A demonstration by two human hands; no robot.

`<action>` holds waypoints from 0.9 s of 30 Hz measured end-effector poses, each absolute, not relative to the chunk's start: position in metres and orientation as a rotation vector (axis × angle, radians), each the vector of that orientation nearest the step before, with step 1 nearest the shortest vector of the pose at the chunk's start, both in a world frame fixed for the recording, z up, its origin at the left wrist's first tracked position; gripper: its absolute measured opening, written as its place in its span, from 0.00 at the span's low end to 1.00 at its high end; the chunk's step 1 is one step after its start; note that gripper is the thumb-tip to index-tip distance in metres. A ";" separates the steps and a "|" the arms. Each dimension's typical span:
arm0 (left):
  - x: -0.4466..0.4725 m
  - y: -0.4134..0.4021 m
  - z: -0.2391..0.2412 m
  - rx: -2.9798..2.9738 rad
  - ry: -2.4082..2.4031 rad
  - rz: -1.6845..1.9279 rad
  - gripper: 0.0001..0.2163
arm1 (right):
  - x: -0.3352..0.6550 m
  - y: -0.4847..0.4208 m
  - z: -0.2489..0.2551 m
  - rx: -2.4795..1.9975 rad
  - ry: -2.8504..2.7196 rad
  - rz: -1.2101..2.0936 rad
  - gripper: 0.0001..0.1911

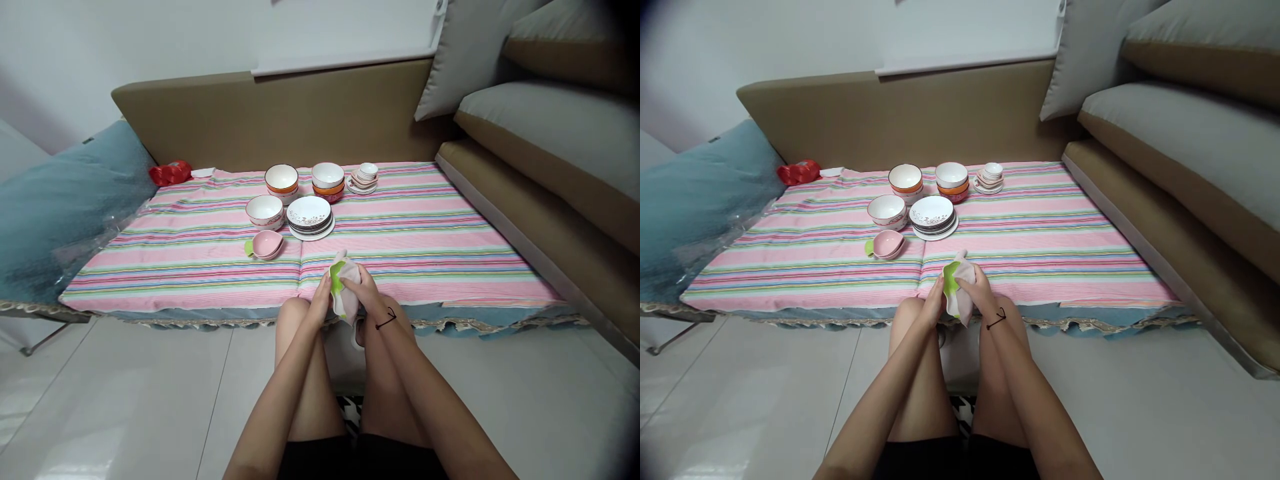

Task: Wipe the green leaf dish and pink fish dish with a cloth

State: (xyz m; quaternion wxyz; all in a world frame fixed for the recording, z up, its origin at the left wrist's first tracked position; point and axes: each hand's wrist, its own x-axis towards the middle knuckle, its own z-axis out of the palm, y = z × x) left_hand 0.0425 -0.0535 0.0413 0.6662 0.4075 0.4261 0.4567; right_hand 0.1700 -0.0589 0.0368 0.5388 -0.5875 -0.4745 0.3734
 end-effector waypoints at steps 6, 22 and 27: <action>0.045 -0.052 0.039 1.041 0.857 1.082 0.22 | 0.169 -0.055 0.033 -1.392 -1.102 0.891 0.16; 0.043 -0.049 0.030 1.111 0.807 1.067 0.21 | 0.175 -0.055 0.030 -1.363 -1.075 0.931 0.17; 0.042 -0.051 0.030 1.105 0.827 1.081 0.21 | 0.176 -0.056 0.032 -1.359 -1.082 0.958 0.17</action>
